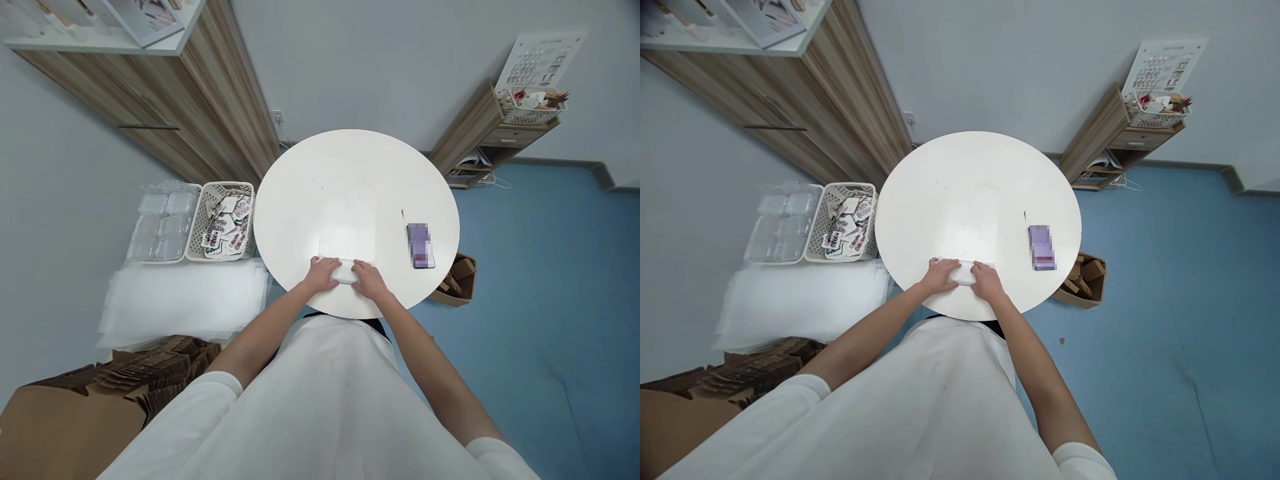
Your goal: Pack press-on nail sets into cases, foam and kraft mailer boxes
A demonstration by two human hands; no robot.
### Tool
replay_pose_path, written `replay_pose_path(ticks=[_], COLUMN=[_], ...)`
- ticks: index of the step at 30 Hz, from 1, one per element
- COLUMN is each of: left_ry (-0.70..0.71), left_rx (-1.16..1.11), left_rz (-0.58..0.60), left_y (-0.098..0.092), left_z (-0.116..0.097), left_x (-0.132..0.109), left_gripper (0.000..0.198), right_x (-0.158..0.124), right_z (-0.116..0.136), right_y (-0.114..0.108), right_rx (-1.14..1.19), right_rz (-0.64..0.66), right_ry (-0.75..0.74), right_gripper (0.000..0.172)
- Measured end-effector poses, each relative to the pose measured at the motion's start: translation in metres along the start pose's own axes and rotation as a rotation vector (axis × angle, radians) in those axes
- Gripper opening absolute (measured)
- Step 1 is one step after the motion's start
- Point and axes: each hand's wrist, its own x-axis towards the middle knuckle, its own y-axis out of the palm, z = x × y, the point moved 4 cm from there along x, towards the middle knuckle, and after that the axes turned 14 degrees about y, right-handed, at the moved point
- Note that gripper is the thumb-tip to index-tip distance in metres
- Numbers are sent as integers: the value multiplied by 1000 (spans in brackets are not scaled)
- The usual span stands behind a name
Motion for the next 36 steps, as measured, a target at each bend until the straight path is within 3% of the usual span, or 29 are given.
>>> replay_pose_path(ticks=[12, 15, 21, 29, 36], left_ry=[-65, -121, -169, -394, -510], left_rx=[-336, -411, -512, -514, -445], left_rz=[174, 134, 18, -139, -181], left_y=[-5, -12, -21, -2, 5], left_z=[-2, 3, 19, 53, 63], left_x=[-16, -14, -17, -26, -23], left_gripper=[48, 48, 41, 32, 29], right_x=[-23, -15, 4, 12, 15], right_z=[-12, -14, -21, -41, -59], right_y=[-13, -18, -24, -14, -2], right_rx=[350, 420, 524, 712, 668], right_rz=[354, 317, 201, 123, -40], right_ry=[124, 136, 224, 356, 538], right_gripper=[26, 23, 32, 34, 19])
